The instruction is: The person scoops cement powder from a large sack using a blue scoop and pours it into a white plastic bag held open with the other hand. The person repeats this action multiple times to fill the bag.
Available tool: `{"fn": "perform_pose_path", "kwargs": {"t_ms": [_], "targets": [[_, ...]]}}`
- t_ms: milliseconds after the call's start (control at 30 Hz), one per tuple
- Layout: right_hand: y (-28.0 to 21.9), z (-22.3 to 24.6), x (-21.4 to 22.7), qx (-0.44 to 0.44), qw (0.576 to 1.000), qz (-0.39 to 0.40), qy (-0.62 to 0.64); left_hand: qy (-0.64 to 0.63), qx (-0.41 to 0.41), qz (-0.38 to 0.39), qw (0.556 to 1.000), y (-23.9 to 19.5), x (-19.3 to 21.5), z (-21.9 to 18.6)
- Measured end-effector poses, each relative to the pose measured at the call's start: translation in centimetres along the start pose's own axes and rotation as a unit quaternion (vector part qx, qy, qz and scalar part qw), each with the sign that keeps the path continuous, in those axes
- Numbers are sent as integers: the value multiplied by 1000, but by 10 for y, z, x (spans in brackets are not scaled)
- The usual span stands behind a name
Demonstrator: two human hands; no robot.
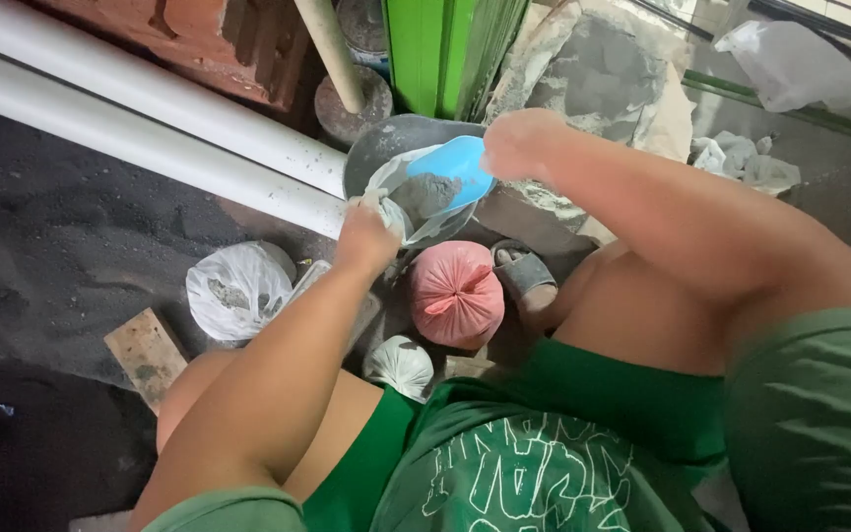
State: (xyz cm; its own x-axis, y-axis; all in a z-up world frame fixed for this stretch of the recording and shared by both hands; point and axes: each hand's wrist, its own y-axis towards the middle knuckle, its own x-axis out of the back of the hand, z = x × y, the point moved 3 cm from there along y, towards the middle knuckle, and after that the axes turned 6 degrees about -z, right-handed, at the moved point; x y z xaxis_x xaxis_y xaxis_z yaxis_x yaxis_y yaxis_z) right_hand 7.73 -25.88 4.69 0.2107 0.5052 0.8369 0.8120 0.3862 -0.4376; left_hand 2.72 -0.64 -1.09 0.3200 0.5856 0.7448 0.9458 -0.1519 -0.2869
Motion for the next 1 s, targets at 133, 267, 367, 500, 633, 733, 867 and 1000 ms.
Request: {"fn": "perform_pose_path", "kwargs": {"t_ms": [133, 267, 367, 500, 633, 733, 867, 1000], "targets": [[5, -6, -6, -23, 998, 7, 64, -2, 26, -2, 1000, -19, 24, -29], [6, -8, -8, -61, 985, 13, 162, -34, 55, -11, 998, -8, 14, -9], [1, -5, -1, -65, 984, 4, 164, -21, 73, -20, 997, -9, 19, -5], [-1, -5, 3, -60, 988, -17, 139, -24, 93, -26, 995, 24, -8, 34], [2, -4, 0, -48, 993, -39, 102, -21, 96, -20, 995, 3, 5, 12], [4, -2, -4, -36, 995, -60, 66, -18, 93, -35, 995, 4, 8, 12], [8, 2, -11, -3, 995, -97, -36, -57, 103, -32, 993, -2, 18, 1], [11, 7, -3, -36, 989, -141, 7, -41, 111, -20, 993, 2, 13, 11]]}}
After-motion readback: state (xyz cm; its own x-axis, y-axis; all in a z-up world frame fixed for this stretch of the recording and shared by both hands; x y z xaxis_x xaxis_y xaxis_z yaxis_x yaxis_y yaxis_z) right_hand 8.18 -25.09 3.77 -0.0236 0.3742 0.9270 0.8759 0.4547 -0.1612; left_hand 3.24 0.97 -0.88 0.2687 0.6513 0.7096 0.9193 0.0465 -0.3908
